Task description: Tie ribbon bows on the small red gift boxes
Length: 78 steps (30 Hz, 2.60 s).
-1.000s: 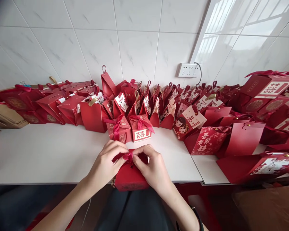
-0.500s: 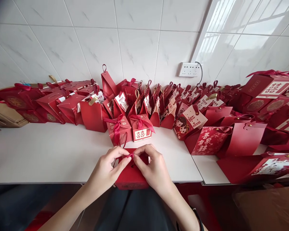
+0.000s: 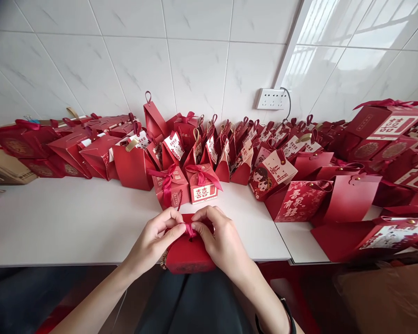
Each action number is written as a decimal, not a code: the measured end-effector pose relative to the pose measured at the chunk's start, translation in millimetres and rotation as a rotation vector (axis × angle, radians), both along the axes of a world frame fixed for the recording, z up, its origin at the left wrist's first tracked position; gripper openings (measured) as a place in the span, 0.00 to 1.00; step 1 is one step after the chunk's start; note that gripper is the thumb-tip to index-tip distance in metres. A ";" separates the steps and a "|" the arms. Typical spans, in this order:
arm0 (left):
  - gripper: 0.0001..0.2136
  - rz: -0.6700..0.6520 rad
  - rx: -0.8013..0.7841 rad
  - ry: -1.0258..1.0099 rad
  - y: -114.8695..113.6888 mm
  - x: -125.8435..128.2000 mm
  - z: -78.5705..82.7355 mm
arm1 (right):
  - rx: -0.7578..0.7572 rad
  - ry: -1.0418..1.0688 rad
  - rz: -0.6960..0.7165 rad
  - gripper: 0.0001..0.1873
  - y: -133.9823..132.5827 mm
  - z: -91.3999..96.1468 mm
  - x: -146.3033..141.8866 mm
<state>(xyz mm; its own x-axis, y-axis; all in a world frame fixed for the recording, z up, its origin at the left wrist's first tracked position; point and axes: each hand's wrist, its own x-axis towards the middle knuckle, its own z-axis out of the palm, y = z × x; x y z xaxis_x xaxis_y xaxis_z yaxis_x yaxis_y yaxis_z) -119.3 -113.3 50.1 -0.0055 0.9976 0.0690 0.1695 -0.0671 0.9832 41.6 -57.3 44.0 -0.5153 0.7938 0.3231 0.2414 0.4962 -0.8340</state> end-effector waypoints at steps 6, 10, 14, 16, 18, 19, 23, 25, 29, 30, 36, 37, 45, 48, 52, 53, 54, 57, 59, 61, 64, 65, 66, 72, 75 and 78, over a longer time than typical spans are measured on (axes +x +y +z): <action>0.09 -0.027 -0.001 0.015 0.5 1.2 1.9 | 0.059 -0.065 0.080 0.06 3.9 2.5 4.6; 0.09 0.017 0.015 0.029 0.5 1.9 2.0 | 0.209 -0.106 0.076 0.05 4.0 7.6 15.5; 0.10 0.040 0.007 0.026 -0.1 2.7 0.8 | 0.319 -0.174 0.085 0.04 -3.1 10.0 26.3; 0.10 0.044 -0.006 0.025 -0.4 3.0 0.4 | 0.356 -0.188 0.095 0.05 -6.4 8.0 27.2; 0.10 0.044 -0.010 0.023 -0.5 3.0 0.0 | 0.412 -0.176 0.084 0.06 -8.4 4.8 25.1; 0.10 0.041 -0.010 0.023 -0.4 2.9 -0.2 | 0.444 -0.168 0.079 0.06 -8.9 3.3 23.5; 0.10 0.029 -0.018 0.038 -0.8 1.6 -1.3 | 0.546 -0.175 0.061 0.07 -10.0 2.4 18.6; 0.10 0.035 -0.011 0.058 -1.9 0.8 -1.8 | 0.587 -0.210 0.050 0.09 -10.5 4.2 18.9; 0.08 0.149 0.131 0.306 -9.3 1.6 -2.9 | 0.681 -0.301 0.042 0.12 -11.2 9.2 25.1; 0.07 0.193 0.204 0.412 -12.4 2.7 -3.7 | 0.704 -0.331 0.038 0.14 -11.4 10.5 27.3; 0.04 0.479 0.506 0.828 -35.4 13.0 -16.3 | 0.846 -0.471 0.017 0.19 -10.2 15.3 39.0; 0.05 0.516 0.510 0.836 -38.2 14.0 -19.2 | 0.862 -0.470 0.018 0.18 -9.2 15.3 40.9; 0.05 0.498 0.312 0.578 -45.0 18.3 -24.4 | 0.760 -0.422 -0.013 0.12 -9.3 12.1 56.3; 0.06 0.453 0.202 0.480 -44.2 21.9 -20.4 | 0.618 -0.348 -0.139 0.10 -18.5 8.8 55.6; 0.09 0.453 0.161 0.427 -41.8 23.9 -18.1 | 0.378 -0.249 -0.321 0.15 -29.6 3.0 46.3; 0.10 0.451 0.156 0.417 -41.1 24.0 -18.0 | 0.293 -0.250 -0.304 0.17 -31.0 1.7 42.9; 0.10 0.450 0.154 0.407 -40.4 24.2 -18.1 | 0.202 -0.261 -0.276 0.19 -31.9 0.6 39.4; 0.10 0.447 0.151 0.388 -38.9 25.0 -19.0 | 0.003 -0.292 -0.247 0.23 -32.4 -1.8 30.1; 0.10 0.435 0.145 0.371 -38.4 25.5 -20.0 | -0.062 -0.286 -0.271 0.24 -32.5 -2.7 26.3; 0.09 0.413 0.131 0.350 -38.4 25.6 -21.1 | -0.122 -0.269 -0.266 0.24 -33.0 -3.5 25.0; 0.08 0.399 0.095 0.293 -39.0 24.7 -23.0 | -0.246 -0.223 -0.208 0.23 -32.9 -5.2 26.4; 0.08 0.403 0.075 0.265 -39.3 24.2 -23.9 | -0.289 -0.194 -0.179 0.22 -32.1 -5.8 27.2; 0.09 0.414 0.055 0.233 -39.4 23.6 -25.1 | -0.331 -0.153 -0.144 0.22 -30.8 -6.4 28.0; 0.14 0.401 -0.017 -0.019 -35.6 18.7 -35.7 | -0.600 0.187 0.136 0.21 -18.3 -10.0 31.2; 0.14 0.361 -0.017 -0.080 -33.4 17.1 -38.6 | -0.675 0.278 0.191 0.21 -13.2 -15.3 31.9; 0.13 0.375 -0.007 -0.035 -33.3 17.6 -37.7 | -0.722 0.326 0.214 0.22 -9.7 -24.6 32.3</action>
